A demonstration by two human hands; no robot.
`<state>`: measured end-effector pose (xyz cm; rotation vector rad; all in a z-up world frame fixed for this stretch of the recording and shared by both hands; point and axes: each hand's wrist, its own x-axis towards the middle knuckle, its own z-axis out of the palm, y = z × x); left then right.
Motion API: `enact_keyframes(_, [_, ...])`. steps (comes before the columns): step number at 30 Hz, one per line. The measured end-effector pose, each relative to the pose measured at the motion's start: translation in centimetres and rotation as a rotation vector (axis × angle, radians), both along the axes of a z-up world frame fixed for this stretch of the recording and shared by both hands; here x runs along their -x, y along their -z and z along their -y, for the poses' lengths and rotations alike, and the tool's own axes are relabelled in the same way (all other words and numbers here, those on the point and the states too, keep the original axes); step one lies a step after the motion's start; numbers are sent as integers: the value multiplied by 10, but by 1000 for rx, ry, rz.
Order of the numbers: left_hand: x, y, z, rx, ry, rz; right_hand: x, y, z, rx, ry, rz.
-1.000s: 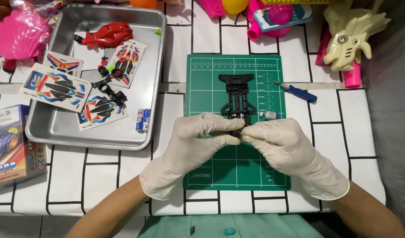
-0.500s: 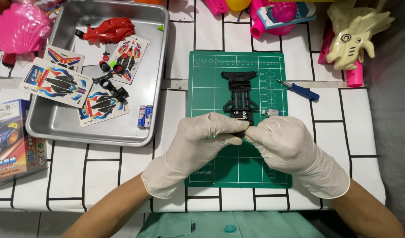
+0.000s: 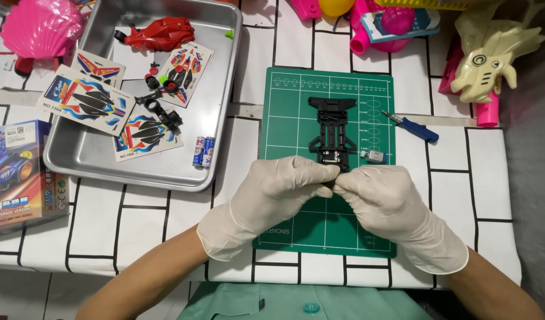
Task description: Assembling the internal components of a mini 4WD toy car, including gears and motor installation.
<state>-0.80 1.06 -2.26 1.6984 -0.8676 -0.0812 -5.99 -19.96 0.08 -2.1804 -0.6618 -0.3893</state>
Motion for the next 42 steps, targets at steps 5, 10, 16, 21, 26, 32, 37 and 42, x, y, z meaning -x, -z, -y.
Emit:
enact_keyframes(5, [3, -6, 5, 51, -64, -127, 1, -3, 1, 511, 117, 499])
enact_keyframes(10, [4, -19, 7, 138, -89, -315, -1, -8, -2, 635, 119, 707])
enact_keyframes(16, [3, -8, 5, 76, -23, -34, -2, 1, 0, 114, 42, 217])
enact_keyframes(21, [-6, -43, -9, -65, 114, 85, -12, 4, 3, -85, -41, -20])
enact_keyframes(26, [-31, -69, -51, -440, -212, 509, -12, 16, 24, 26, -72, 30])
enact_keyframes(32, [-131, -37, -160, -1242, -810, 512, -10, 9, 29, -10, 30, 63])
enact_keyframes(37, [-159, -17, -167, -1474, -744, 115, -10, 9, 34, 29, 90, 96])
enact_keyframes(42, [-164, -9, -167, -1472, -712, 96, -12, 8, 34, 13, 114, 26])
